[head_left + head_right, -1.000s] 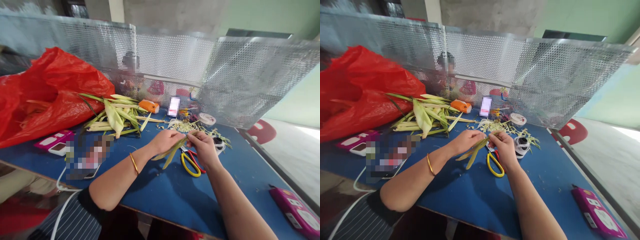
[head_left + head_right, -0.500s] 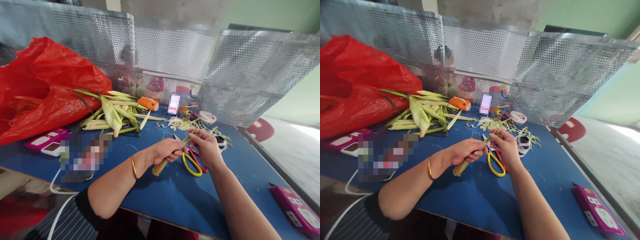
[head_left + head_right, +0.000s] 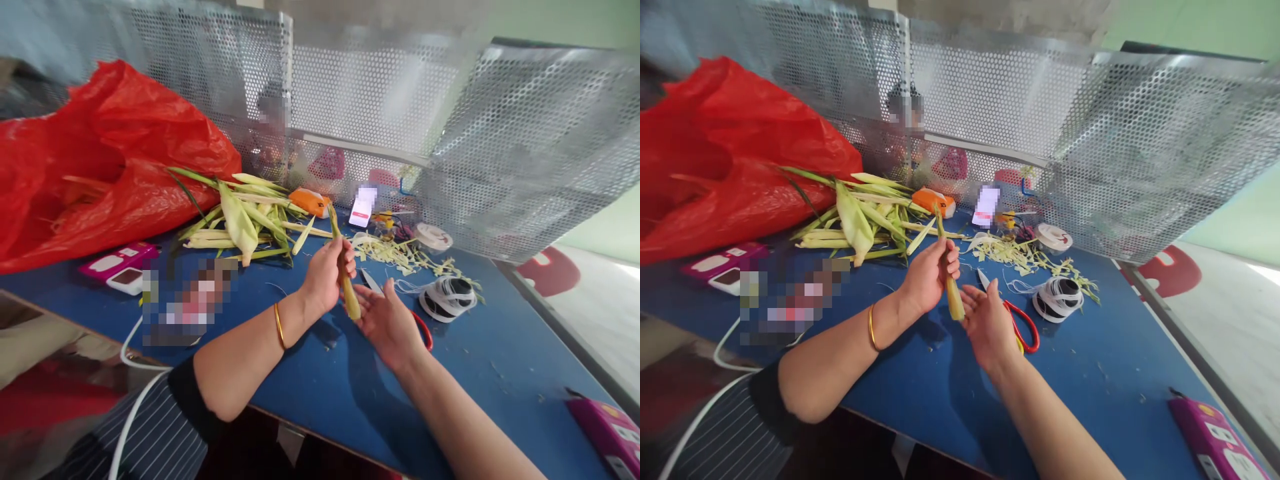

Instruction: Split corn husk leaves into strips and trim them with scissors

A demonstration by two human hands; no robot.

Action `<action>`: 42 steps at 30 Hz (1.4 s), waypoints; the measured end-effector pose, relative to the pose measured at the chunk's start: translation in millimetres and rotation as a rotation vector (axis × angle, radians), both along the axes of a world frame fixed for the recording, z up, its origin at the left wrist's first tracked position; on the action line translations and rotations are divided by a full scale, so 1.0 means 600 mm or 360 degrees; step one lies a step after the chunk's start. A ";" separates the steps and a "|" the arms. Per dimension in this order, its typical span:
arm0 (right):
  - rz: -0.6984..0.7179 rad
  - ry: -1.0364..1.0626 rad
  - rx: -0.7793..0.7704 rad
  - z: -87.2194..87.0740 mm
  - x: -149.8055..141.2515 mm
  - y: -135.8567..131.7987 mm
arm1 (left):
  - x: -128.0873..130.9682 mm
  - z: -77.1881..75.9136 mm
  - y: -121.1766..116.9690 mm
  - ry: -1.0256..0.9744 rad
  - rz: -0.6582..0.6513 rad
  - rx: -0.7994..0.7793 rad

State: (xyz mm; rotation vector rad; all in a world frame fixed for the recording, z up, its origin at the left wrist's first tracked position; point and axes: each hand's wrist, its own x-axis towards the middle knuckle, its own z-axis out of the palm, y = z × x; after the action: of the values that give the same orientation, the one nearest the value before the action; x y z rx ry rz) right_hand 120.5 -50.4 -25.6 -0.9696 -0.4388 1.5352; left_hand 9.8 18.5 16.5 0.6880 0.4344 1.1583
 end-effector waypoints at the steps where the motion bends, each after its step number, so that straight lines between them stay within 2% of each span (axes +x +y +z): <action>1: 0.0071 0.0075 -0.0056 -0.003 -0.007 -0.004 | 0.000 0.000 -0.001 0.0004 0.0038 0.0059; 6: 0.0196 0.0202 -0.0042 -0.007 -0.023 -0.009 | 0.008 -0.002 -0.016 0.0144 0.0096 0.0306; 13: 0.0075 0.0258 -0.0034 0.007 -0.028 -0.010 | 0.018 -0.010 -0.037 0.0324 0.0062 0.0492; 18: 0.0071 0.0301 -0.0062 0.015 -0.031 -0.011 | 0.020 -0.015 -0.038 0.0509 0.0144 0.0640; 21: 0.0094 0.0316 -0.0047 0.019 -0.032 -0.012 | 0.023 -0.021 -0.039 0.0539 0.0196 0.0661; 26: 0.0063 0.0389 -0.0096 0.023 -0.035 -0.015 | 0.030 -0.024 -0.045 0.0397 0.0175 0.0621; 31: 0.0083 0.0432 -0.0095 0.019 -0.035 -0.014 | 0.029 -0.021 -0.042 0.0266 0.0253 0.0596; 37: 0.0122 0.0461 -0.0045 0.019 -0.036 -0.016 | 0.031 -0.031 -0.042 0.0329 0.0302 0.0724; 42: 0.0084 0.0433 -0.0045 0.022 -0.035 -0.017 | 0.033 -0.033 -0.045 0.0349 0.0322 0.0689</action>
State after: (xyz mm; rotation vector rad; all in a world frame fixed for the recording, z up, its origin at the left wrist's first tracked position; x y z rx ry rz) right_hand 99.3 -60.3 -12.2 -0.7611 -0.2511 1.6966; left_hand 29.7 -8.3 -3.2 1.1758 0.4485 1.3915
